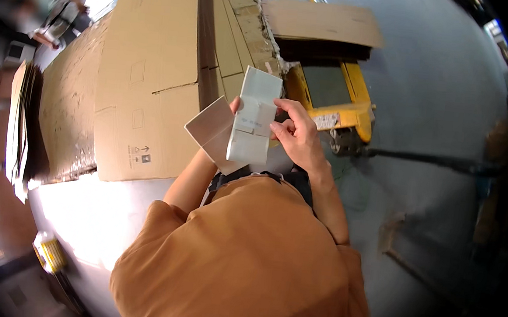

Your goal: The person stands at a workbench and applies shipping labels to a stack of flat cardboard boxes. They peel labels from a sheet and stick them onto the boxes one by one, working through a batch of labels.

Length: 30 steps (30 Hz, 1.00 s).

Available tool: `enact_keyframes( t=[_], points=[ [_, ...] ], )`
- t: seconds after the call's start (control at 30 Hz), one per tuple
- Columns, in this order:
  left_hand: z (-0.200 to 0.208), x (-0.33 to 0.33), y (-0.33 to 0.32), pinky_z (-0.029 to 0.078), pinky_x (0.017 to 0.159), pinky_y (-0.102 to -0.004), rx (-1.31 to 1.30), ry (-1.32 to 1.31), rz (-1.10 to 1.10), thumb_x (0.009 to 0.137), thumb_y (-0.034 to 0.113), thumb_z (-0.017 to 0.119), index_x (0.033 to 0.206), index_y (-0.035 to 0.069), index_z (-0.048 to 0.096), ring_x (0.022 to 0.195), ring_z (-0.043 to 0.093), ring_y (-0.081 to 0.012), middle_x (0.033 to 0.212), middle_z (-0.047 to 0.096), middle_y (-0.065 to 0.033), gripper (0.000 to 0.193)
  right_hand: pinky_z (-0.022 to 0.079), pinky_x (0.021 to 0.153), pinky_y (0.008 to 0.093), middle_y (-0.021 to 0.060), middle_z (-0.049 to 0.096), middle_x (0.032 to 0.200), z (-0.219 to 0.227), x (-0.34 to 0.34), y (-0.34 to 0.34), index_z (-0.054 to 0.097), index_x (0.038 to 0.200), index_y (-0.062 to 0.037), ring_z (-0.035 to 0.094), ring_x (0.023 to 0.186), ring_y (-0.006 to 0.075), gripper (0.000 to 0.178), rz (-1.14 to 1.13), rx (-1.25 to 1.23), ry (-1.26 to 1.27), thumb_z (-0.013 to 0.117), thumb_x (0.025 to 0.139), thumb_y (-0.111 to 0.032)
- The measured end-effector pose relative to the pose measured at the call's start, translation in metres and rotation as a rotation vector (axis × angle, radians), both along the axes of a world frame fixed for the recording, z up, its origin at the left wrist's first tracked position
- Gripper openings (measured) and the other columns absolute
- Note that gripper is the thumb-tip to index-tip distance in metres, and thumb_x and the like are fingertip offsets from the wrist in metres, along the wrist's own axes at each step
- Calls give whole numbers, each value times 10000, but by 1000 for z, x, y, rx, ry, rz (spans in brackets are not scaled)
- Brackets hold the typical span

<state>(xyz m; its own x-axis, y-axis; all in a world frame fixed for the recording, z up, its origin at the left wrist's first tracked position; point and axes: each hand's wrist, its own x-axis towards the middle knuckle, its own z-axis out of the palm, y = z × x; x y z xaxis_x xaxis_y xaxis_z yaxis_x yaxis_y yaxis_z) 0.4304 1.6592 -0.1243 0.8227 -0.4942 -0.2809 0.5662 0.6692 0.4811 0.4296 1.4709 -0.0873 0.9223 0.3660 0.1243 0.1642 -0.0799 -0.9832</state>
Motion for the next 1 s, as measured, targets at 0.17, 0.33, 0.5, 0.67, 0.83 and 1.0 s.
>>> enact_keyframes(
  t=[0.17,0.33,0.5,0.67,0.83,1.0],
  points=[
    [23,8,-60,528,790,-332,103,213,107,966,466,410,1228,121,522,891,633,-180,1088,623,-88,448,504,691,359,140,535,1028,3,50,-46,530,1106,-22,607,772,298,436,109,-332,-165,736,726,-84],
    [21,13,-79,496,775,-288,336,146,75,979,485,367,1245,129,534,914,599,-134,1019,629,-63,475,470,715,375,148,547,850,-4,99,-69,622,844,9,570,839,331,237,445,-328,-122,725,734,-173],
    [45,60,-66,456,828,-304,972,286,-82,960,398,394,1215,43,543,945,585,-178,1050,626,-117,462,474,682,377,158,601,792,-17,127,-45,624,835,7,592,770,335,183,631,-314,-146,701,741,-130],
    [23,80,-32,466,736,-296,1164,36,-40,897,260,446,952,-12,653,827,602,-203,938,654,-130,347,504,767,328,150,678,929,-28,154,-17,657,1039,-43,653,837,253,237,780,-274,-19,643,803,-57],
    [-10,67,-20,454,702,-312,1008,238,246,875,233,473,925,-39,655,750,582,-192,860,651,-119,331,498,751,324,129,679,909,-10,165,4,665,1020,-52,651,817,251,219,860,-389,20,647,812,-115],
    [-46,40,9,455,634,-324,748,473,564,874,239,495,845,-9,652,721,571,-152,772,624,-64,295,424,595,334,101,567,700,15,173,37,593,825,-23,542,638,220,158,1011,-119,-6,676,806,-157]
  ],
)
